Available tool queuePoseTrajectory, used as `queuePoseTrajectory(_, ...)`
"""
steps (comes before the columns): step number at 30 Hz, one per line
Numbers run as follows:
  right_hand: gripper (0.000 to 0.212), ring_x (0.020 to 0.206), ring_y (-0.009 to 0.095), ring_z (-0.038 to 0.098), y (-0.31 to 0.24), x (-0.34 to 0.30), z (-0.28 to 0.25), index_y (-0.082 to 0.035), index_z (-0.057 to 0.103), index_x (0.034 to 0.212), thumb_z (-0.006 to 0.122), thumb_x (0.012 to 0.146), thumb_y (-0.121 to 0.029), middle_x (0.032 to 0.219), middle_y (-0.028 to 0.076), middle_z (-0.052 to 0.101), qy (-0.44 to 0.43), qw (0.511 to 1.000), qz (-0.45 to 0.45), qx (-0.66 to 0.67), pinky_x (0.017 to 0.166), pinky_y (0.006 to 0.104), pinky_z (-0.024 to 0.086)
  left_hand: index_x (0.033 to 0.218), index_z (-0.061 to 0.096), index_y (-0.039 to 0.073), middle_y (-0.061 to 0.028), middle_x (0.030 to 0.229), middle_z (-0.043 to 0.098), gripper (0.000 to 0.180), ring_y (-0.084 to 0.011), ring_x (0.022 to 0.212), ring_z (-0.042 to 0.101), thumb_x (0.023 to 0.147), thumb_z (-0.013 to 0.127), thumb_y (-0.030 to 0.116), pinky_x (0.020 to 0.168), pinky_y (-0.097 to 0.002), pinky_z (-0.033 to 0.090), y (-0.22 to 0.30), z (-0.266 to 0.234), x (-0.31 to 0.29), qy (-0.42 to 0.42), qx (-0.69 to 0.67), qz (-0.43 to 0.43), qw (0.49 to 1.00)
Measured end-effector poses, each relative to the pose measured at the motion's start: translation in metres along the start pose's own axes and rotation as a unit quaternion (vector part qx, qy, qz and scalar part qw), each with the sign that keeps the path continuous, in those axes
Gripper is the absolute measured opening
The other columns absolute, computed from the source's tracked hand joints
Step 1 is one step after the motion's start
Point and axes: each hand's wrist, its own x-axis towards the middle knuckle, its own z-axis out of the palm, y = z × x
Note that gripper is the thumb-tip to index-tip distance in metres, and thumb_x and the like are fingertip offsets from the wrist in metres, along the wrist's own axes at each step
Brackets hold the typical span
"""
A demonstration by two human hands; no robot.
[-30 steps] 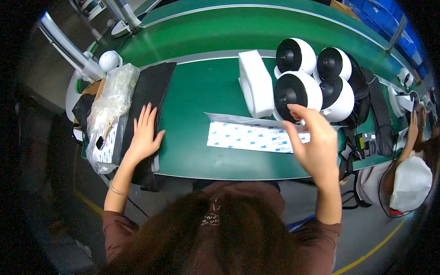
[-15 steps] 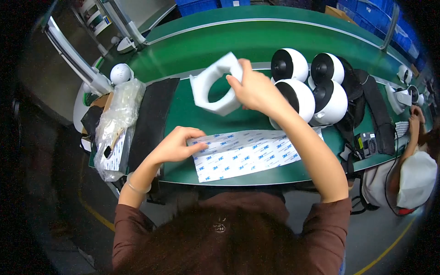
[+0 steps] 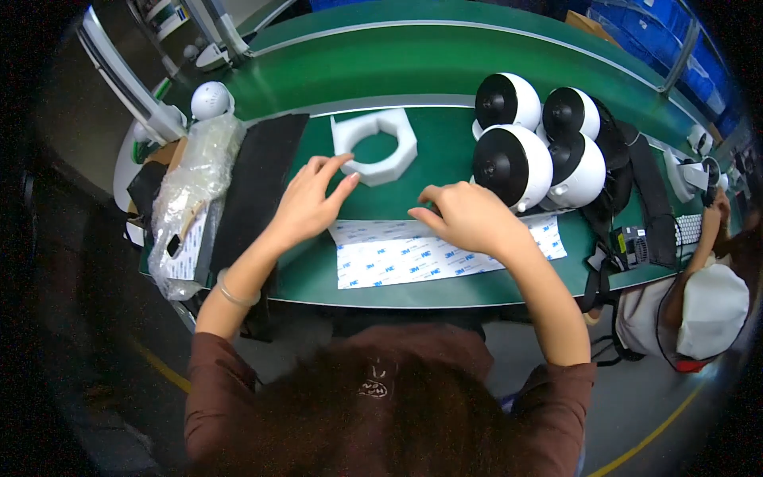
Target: Applying small black circular adhesive pads to the mounting base of security camera units on an assembly line.
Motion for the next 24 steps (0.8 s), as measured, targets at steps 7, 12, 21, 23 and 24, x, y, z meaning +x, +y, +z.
queuePoseTrajectory(7, 0.016, 0.062, 0.022, 0.059, -0.001, -0.022, 0.008, -0.007, 0.06, 0.086, 0.054, 0.072, -0.011, 0.07, 0.008, 0.06, 0.086, 0.983, -0.096, -0.13, 0.052, 0.0327, 0.046, 0.108, 0.051, 0.002, -0.0195, 0.105, 0.052, 0.045, -0.0329, 0.098, 0.048, 0.082, 0.049, 0.037, 0.085, -0.0378, 0.038, -0.017, 0.001, 0.024, -0.01, -0.066, 0.053, 0.996)
queuePoseTrajectory(12, 0.024, 0.07, 0.021, 0.061, -0.013, -0.057, 0.063, -0.004, 0.061, 0.088, 0.05, 0.067, -0.005, 0.083, 0.009, 0.063, 0.256, 0.943, -0.118, -0.177, 0.055, 0.0295, 0.049, 0.114, 0.045, -0.001, -0.0195, 0.113, 0.049, 0.049, -0.0339, 0.104, 0.046, 0.079, 0.051, 0.032, 0.088, -0.0404, 0.037, 0.018, -0.008, -0.037, -0.186, -0.089, 0.132, 0.97)
queuePoseTrajectory(21, 0.027, 0.089, 0.032, 0.055, -0.018, -0.094, 0.067, -0.007, 0.057, 0.098, 0.059, 0.073, -0.017, 0.096, 0.013, 0.058, 0.206, 0.978, -0.022, 0.02, 0.072, 0.0373, 0.046, 0.099, 0.045, 0.004, -0.0219, 0.104, 0.046, 0.037, -0.0383, 0.099, 0.043, 0.068, 0.059, 0.018, 0.079, -0.0429, 0.037, 0.027, 0.015, -0.075, -0.155, -0.068, 0.115, 0.979)
queuePoseTrajectory(23, 0.029, 0.093, 0.03, 0.051, -0.016, -0.084, 0.046, -0.005, 0.055, 0.101, 0.056, 0.076, -0.018, 0.098, 0.013, 0.055, 0.217, 0.976, 0.002, -0.01, 0.079, 0.0376, 0.041, 0.097, 0.045, 0.004, -0.0218, 0.096, 0.049, 0.034, -0.0383, 0.092, 0.047, 0.068, 0.058, 0.016, 0.075, -0.0429, 0.039, 0.031, 0.011, -0.067, -0.155, -0.113, 0.093, 0.977)
queuePoseTrajectory(24, 0.03, 0.094, 0.03, 0.05, -0.017, -0.078, 0.037, -0.005, 0.054, 0.102, 0.056, 0.076, -0.02, 0.098, 0.013, 0.055, 0.221, 0.972, -0.008, -0.083, 0.081, 0.0374, 0.04, 0.095, 0.045, 0.004, -0.0217, 0.089, 0.052, 0.031, -0.0384, 0.085, 0.05, 0.068, 0.057, 0.013, 0.071, -0.0429, 0.041, 0.031, 0.009, -0.065, -0.162, -0.17, 0.056, 0.97)
